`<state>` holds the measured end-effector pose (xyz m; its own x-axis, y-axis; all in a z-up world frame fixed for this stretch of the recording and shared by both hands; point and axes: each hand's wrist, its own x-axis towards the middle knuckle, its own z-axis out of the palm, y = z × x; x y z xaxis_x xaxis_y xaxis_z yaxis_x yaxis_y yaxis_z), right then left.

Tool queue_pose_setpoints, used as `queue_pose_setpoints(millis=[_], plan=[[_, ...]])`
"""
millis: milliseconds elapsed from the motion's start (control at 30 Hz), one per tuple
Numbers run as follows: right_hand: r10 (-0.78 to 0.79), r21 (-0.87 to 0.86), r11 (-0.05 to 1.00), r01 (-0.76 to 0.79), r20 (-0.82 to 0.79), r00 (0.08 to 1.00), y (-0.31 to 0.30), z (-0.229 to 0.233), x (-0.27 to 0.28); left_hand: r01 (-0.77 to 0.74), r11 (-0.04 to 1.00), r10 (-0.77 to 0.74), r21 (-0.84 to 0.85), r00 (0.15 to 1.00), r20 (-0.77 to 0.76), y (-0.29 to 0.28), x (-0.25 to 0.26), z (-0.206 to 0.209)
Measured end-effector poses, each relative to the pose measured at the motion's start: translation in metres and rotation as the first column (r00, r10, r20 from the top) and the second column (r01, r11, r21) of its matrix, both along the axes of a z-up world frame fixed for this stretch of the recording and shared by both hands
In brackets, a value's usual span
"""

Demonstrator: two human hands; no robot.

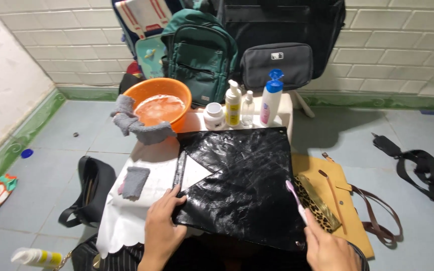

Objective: Cleaning a black leather piece using a toothbrush and a cloth with soapy water.

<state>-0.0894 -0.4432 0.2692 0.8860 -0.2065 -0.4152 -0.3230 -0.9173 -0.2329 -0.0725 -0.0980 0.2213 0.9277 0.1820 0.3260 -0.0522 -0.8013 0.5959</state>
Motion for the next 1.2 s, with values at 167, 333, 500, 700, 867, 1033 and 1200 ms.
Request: queue_pose_setpoints(millis=[167, 333, 500, 700, 867, 1033, 1200], plan=[[0.114, 0.549, 0.789, -0.276, 0.311, 0.944, 0.02, -0.057, -0.002, 0.007, 1.0, -0.007, -0.001, 1.0, 0.019, 0.006, -0.002, 0.001], [-0.241, 0.692, 0.718, -0.074, 0.348, 0.906, 0.113, 0.072, 0.024, 0.036, 0.999, -0.036, -0.001, 0.998, 0.06, 0.021, -0.003, -0.004], [0.052, 0.335, 0.855, -0.397, 0.705, 0.707, 0.228, 0.127, 0.143, 0.058, 0.998, -0.056, -0.021, 0.994, 0.091, 0.043, -0.001, -0.019], [0.512, -0.133, 0.833, -0.538, 0.554, 0.656, 0.354, 0.09, 0.286, -0.033, 0.999, 0.026, 0.018, 0.957, 0.288, 0.06, 0.025, -0.064], [0.608, -0.077, 0.757, -0.649, 0.449, 0.655, 0.388, 0.09, 0.315, -0.163, 0.981, 0.102, 0.108, 0.896, 0.432, 0.067, 0.044, -0.093], [0.541, -0.083, 0.828, -0.554, 0.375, 0.753, 0.396, 0.103, 0.307, -0.118, 0.973, 0.013, 0.201, 0.887, 0.461, 0.071, 0.059, -0.145], [0.45, -0.05, 0.862, -0.504, 0.531, 0.718, 0.363, 0.106, 0.294, -0.027, 0.985, -0.04, 0.169, 0.924, 0.381, 0.074, 0.058, -0.14]])
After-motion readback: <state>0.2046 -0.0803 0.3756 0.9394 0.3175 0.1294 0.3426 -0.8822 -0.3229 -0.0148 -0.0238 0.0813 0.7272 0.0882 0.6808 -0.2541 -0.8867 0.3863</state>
